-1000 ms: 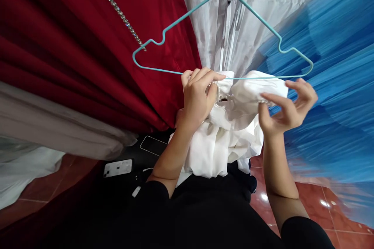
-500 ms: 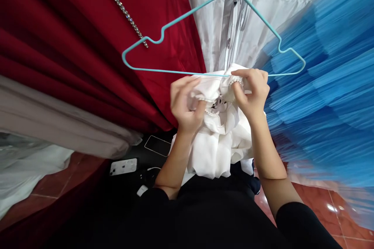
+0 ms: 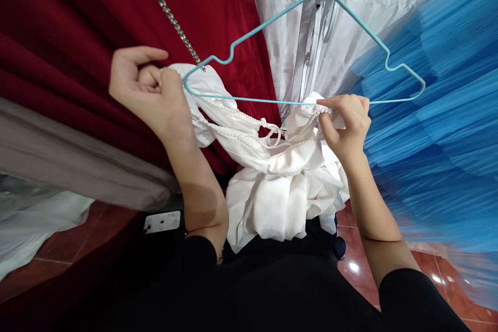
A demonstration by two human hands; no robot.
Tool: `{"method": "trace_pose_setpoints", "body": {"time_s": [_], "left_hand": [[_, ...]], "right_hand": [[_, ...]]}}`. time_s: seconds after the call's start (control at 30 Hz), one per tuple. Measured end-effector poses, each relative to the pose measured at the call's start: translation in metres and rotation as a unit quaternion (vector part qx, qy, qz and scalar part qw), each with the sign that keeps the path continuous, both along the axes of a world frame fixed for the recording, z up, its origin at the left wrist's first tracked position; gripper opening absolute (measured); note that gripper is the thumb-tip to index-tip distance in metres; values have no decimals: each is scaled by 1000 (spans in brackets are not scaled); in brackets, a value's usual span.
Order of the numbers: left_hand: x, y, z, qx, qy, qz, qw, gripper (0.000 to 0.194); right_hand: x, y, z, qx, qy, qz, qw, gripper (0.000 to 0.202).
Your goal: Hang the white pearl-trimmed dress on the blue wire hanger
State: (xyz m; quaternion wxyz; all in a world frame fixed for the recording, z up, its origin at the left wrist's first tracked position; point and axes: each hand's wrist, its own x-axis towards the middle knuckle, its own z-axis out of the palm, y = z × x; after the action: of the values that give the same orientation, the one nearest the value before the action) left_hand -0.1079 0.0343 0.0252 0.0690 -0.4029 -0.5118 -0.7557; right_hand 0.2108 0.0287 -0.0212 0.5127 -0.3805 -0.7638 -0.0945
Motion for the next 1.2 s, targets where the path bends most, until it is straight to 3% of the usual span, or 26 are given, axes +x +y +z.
{"method": "trace_pose_setpoints", "body": {"time_s": [0.23, 0.47, 0.6, 0.67, 0.77, 0.83, 0.93, 1.03, 1.2], "left_hand": [[-24, 19, 12, -14, 56, -33, 998, 38], [20, 18, 42, -47, 175, -129, 975, 39], [16, 18, 51, -23, 205, -127, 970, 36], [4, 17, 43, -2, 185, -142, 972, 32], [-7, 12, 15, -27, 123, -197, 972, 24], [-5, 10, -7, -50, 84, -228, 969, 23], [3, 7, -31, -29, 52, -223, 973, 30], [13, 6, -35, -73, 87, -159, 981, 36], [23, 16, -25, -146, 86, -89, 982, 35]], "right_hand": [[-8, -2, -2, 13, 7, 8, 1000, 15], [-1, -4, -1, 15, -7, -8, 1000, 14], [0, -5, 1, -2, -24, -35, 999, 14], [2, -5, 2, 1, -31, -37, 999, 14], [2, -4, 2, 4, -35, -42, 998, 15], [1, -2, 1, 8, -33, -51, 998, 15], [-1, -1, 0, 19, -25, -54, 998, 14], [0, -3, 1, 26, -25, -51, 998, 13], [1, -7, 3, -4, -48, -69, 996, 16]]}}
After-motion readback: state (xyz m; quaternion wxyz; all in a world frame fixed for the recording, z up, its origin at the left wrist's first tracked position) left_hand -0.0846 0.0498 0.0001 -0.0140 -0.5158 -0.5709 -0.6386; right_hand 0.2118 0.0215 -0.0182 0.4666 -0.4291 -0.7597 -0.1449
